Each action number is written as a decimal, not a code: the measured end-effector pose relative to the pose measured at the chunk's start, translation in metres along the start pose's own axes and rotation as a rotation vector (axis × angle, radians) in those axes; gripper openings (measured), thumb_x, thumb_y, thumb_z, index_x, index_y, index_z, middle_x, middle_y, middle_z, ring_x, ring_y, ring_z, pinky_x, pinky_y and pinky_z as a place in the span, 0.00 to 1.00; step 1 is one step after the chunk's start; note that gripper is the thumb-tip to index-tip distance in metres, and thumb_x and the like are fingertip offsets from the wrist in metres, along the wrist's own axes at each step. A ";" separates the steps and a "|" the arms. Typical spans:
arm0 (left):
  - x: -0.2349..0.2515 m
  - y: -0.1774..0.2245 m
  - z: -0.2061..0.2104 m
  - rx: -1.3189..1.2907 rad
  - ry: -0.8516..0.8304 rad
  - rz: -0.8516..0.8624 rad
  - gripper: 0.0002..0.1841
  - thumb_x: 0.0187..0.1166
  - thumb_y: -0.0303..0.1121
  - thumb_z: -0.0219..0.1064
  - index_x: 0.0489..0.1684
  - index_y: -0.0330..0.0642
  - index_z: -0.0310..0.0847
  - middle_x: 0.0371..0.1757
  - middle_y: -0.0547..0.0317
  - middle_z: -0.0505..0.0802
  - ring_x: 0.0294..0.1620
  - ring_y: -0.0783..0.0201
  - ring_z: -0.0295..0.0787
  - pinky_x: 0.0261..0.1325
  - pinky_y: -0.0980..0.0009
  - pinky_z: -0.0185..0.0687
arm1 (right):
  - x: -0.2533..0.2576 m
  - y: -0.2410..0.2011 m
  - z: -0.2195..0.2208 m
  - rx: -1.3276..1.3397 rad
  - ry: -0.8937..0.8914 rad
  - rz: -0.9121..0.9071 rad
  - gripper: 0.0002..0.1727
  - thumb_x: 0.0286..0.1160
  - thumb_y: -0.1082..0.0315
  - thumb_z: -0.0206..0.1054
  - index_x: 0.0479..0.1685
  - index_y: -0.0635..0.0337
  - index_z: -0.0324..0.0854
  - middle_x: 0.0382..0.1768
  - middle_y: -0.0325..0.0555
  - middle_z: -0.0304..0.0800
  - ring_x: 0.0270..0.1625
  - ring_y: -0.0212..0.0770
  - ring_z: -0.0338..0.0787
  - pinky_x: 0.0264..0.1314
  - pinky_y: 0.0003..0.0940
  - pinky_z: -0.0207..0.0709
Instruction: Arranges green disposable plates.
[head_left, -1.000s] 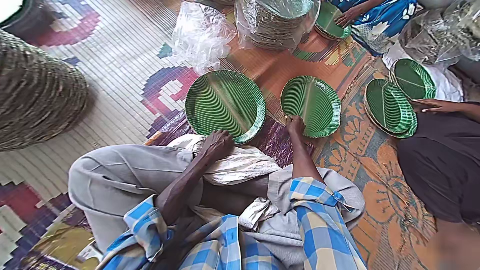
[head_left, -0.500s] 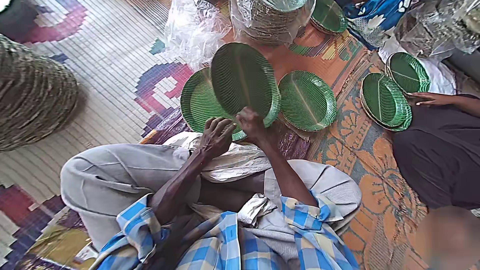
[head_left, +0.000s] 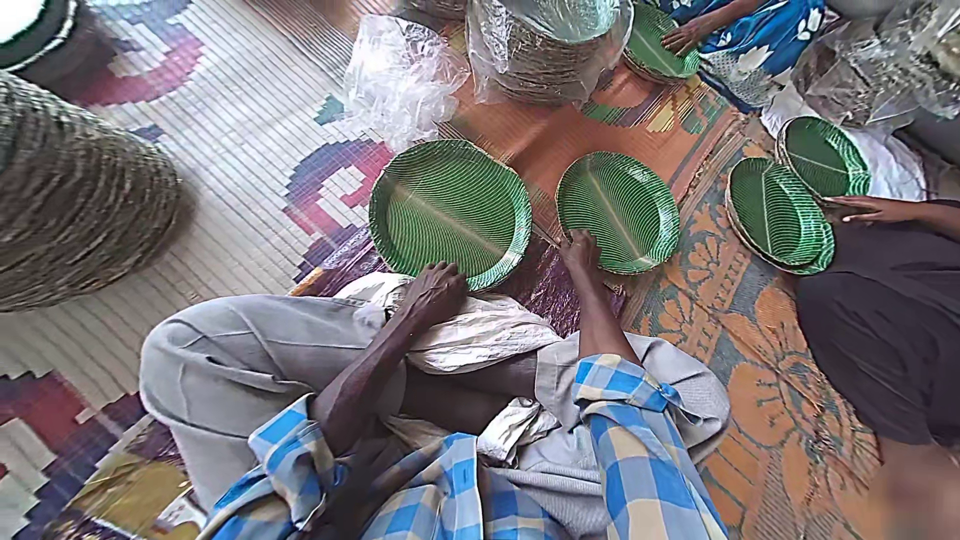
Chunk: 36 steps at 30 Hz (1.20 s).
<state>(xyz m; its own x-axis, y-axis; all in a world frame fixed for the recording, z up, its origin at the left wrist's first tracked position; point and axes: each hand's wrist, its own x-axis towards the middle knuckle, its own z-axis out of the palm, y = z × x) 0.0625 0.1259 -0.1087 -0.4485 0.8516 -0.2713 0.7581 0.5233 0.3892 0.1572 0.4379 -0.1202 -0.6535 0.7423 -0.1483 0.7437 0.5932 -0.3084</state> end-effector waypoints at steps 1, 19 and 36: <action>0.000 0.000 0.001 -0.004 0.005 0.000 0.21 0.90 0.40 0.51 0.57 0.37 0.88 0.57 0.40 0.91 0.65 0.41 0.86 0.68 0.43 0.75 | 0.001 0.000 0.000 0.002 0.008 0.018 0.20 0.85 0.60 0.65 0.65 0.63 0.87 0.69 0.65 0.85 0.72 0.66 0.83 0.71 0.67 0.74; -0.005 -0.007 0.015 -0.032 0.560 0.259 0.16 0.81 0.31 0.59 0.58 0.37 0.90 0.53 0.43 0.94 0.59 0.43 0.90 0.66 0.44 0.79 | -0.012 -0.038 -0.076 0.118 0.520 -0.125 0.18 0.89 0.69 0.52 0.55 0.74 0.86 0.57 0.70 0.88 0.63 0.67 0.87 0.69 0.65 0.71; -0.002 -0.001 0.003 0.005 0.080 0.056 0.18 0.88 0.38 0.53 0.55 0.37 0.89 0.53 0.42 0.92 0.62 0.42 0.87 0.67 0.42 0.75 | -0.023 -0.037 -0.020 0.017 -0.048 -0.190 0.33 0.73 0.53 0.78 0.72 0.65 0.81 0.70 0.67 0.82 0.75 0.66 0.80 0.73 0.70 0.69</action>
<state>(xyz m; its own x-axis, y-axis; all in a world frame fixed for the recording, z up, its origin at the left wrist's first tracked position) 0.0644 0.1238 -0.1114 -0.4419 0.8792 -0.1781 0.7854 0.4751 0.3968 0.1480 0.4050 -0.0864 -0.7883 0.6014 -0.1299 0.6038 0.7156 -0.3512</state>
